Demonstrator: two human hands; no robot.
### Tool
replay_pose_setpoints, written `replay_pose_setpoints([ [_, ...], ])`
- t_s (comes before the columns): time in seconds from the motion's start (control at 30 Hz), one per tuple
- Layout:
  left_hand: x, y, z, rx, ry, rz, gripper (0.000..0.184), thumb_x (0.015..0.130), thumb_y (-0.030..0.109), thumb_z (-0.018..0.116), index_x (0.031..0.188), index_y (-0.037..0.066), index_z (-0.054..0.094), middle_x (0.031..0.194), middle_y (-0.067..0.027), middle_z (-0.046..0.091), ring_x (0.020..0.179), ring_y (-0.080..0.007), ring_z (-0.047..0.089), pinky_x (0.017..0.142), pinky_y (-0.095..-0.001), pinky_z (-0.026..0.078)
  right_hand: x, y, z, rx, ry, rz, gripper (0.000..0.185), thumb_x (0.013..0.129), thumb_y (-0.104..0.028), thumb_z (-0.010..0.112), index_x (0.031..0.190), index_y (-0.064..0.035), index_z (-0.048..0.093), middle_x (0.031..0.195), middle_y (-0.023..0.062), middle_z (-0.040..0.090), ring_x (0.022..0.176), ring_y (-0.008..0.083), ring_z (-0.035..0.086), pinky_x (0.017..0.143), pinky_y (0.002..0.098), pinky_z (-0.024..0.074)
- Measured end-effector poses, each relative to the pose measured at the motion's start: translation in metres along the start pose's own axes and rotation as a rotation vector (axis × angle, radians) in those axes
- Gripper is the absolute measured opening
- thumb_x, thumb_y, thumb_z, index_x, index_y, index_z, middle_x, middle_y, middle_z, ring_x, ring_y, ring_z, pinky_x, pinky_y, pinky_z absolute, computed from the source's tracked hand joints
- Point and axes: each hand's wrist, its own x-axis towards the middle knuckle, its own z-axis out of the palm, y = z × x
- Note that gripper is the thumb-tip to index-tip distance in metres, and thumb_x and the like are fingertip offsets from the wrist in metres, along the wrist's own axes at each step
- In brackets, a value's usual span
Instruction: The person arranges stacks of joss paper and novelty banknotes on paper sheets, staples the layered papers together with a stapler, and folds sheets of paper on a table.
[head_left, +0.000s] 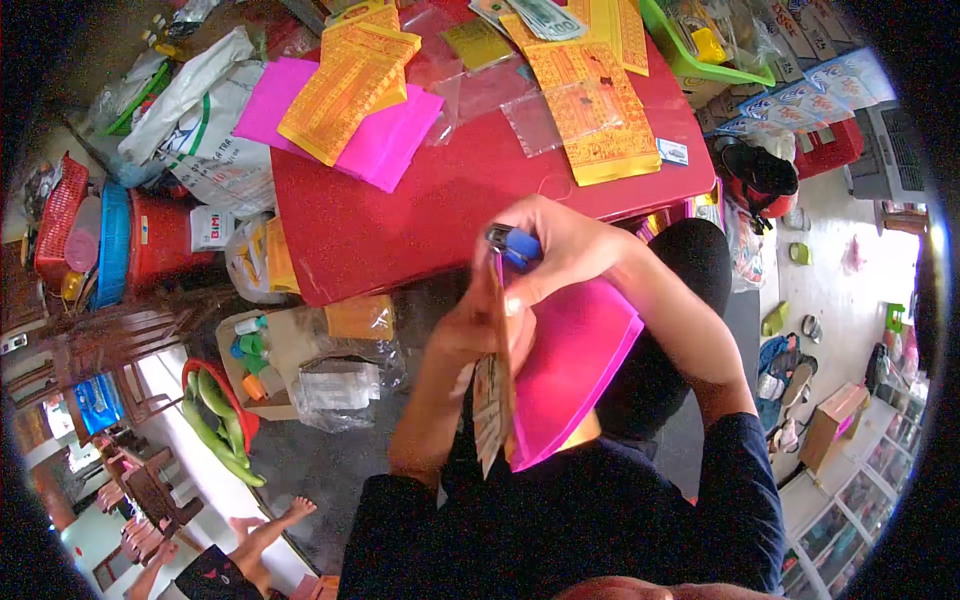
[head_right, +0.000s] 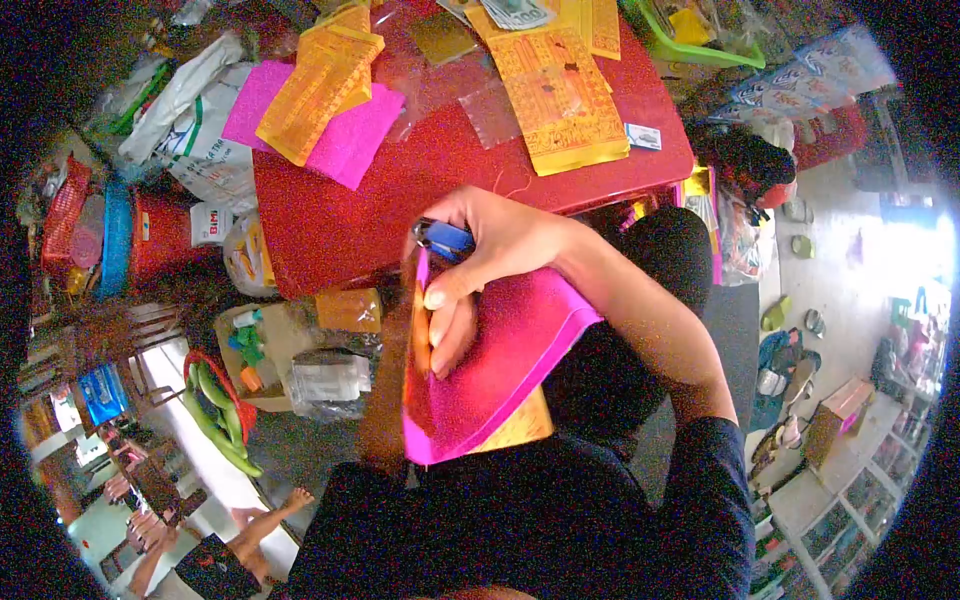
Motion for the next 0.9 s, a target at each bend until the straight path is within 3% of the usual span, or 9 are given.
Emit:
replay_pose_setpoints([
  [0.1, 0.008, 0.013, 0.032, 0.020, -0.001, 0.041, 0.058, 0.081, 0.028, 0.079, 0.125, 0.001, 0.053, 0.091, -0.0133, 0.064, 0.080, -0.0239, 0.065, 0.071, -0.0355, 0.050, 0.000, -0.008, -0.002, -0.080, 0.012, 0.031, 0.028, 0.081, -0.016, 0.089, 0.091, 0.0016, 0.070, 0.086, 0.0066, 0.074, 0.086, 0.0152, 0.070, 0.077, 0.0309, 0.0547],
  [0.23, -0.012, 0.011, 0.026, 0.717, 0.299, 0.221, 0.067, 0.092, 0.048, 0.067, 0.133, -0.004, 0.054, 0.122, -0.0207, 0.066, 0.112, -0.0288, 0.064, 0.105, -0.0436, 0.044, -0.010, -0.058, 0.009, -0.098, 0.116, 0.173, 0.027, 0.079, -0.013, 0.090, 0.086, 0.0006, 0.068, 0.082, 0.0046, 0.071, 0.079, 0.0112, 0.066, 0.070, 0.0280, 0.0518],
  [0.5, -0.031, 0.018, -0.031, 0.593, 0.168, 0.508, 0.077, 0.099, 0.058, 0.053, 0.150, 0.001, 0.045, 0.150, -0.0165, 0.052, 0.137, -0.0327, 0.051, 0.118, -0.0494, 0.035, -0.022, -0.116, 0.036, -0.604, 0.493, -0.041, 0.024, 0.076, -0.013, 0.089, 0.081, -0.0035, 0.067, 0.073, -0.0015, 0.063, 0.068, 0.0039, 0.056, 0.061, 0.0236, 0.0437],
  [0.6, -0.031, 0.025, -0.037, -0.184, 0.062, 0.542, 0.090, 0.097, 0.070, 0.045, 0.155, 0.002, 0.038, 0.153, -0.0184, 0.048, 0.143, -0.0340, 0.045, 0.120, -0.0525, 0.032, -0.015, -0.107, 0.016, -0.620, 0.623, 0.102, 0.024, 0.078, -0.014, 0.088, 0.080, -0.0052, 0.066, 0.071, -0.0048, 0.059, 0.066, 0.0028, 0.054, 0.058, 0.0228, 0.0419],
  [0.63, -0.030, 0.032, -0.034, -0.313, 0.059, 0.577, 0.094, 0.097, 0.074, 0.043, 0.157, 0.002, 0.035, 0.154, -0.0191, 0.047, 0.144, -0.0345, 0.043, 0.121, -0.0536, 0.031, -0.008, -0.100, 0.015, -0.522, 0.677, 0.092, 0.033, 0.083, -0.022, 0.084, 0.074, -0.0038, 0.058, 0.063, -0.0051, 0.050, 0.058, 0.0054, 0.043, 0.051, 0.0295, 0.0357],
  [0.67, -0.031, 0.043, -0.036, -0.162, 0.104, 0.516, 0.097, 0.096, 0.074, 0.044, 0.159, 0.001, 0.030, 0.156, -0.0210, 0.044, 0.145, -0.0356, 0.042, 0.122, -0.0532, 0.030, -0.003, -0.085, 0.000, -0.621, 0.701, 0.080, 0.034, 0.082, -0.024, 0.084, 0.074, -0.0030, 0.059, 0.063, -0.0038, 0.051, 0.058, 0.0063, 0.046, 0.051, 0.0308, 0.0377],
  [0.77, -0.004, 0.051, -0.002, 1.251, 0.612, 0.777, 0.099, 0.097, 0.061, 0.056, 0.163, 0.000, 0.013, 0.163, -0.0239, 0.031, 0.147, -0.0390, 0.039, 0.122, -0.0519, 0.027, 0.013, -0.033, -0.054, -0.775, 0.777, 0.094, 0.035, 0.082, -0.028, 0.082, 0.077, -0.0013, 0.061, 0.065, 0.0020, 0.056, 0.060, 0.0118, 0.053, 0.054, 0.0356, 0.0436],
  [0.8, -0.004, 0.051, -0.005, 1.581, 0.663, 0.863, 0.088, 0.096, 0.045, 0.064, 0.160, 0.000, 0.024, 0.161, -0.0247, 0.035, 0.148, -0.0385, 0.038, 0.122, -0.0522, 0.028, 0.018, -0.025, -0.058, -0.799, 0.800, 0.108, 0.035, 0.082, -0.029, 0.081, 0.079, -0.0008, 0.062, 0.065, 0.0043, 0.057, 0.060, 0.0141, 0.055, 0.056, 0.0374, 0.0456],
  [0.9, 0.000, 0.060, -0.012, 2.311, 0.476, 0.654, 0.063, 0.091, 0.029, 0.073, 0.144, 0.000, 0.054, 0.155, -0.0232, 0.045, 0.144, -0.0410, 0.043, 0.119, -0.0560, 0.030, 0.028, -0.007, -0.064, -1.061, 0.838, 0.069, 0.036, 0.085, -0.029, 0.081, 0.084, 0.0018, 0.063, 0.066, 0.0090, 0.058, 0.062, 0.0168, 0.056, 0.059, 0.0345, 0.0464],
])
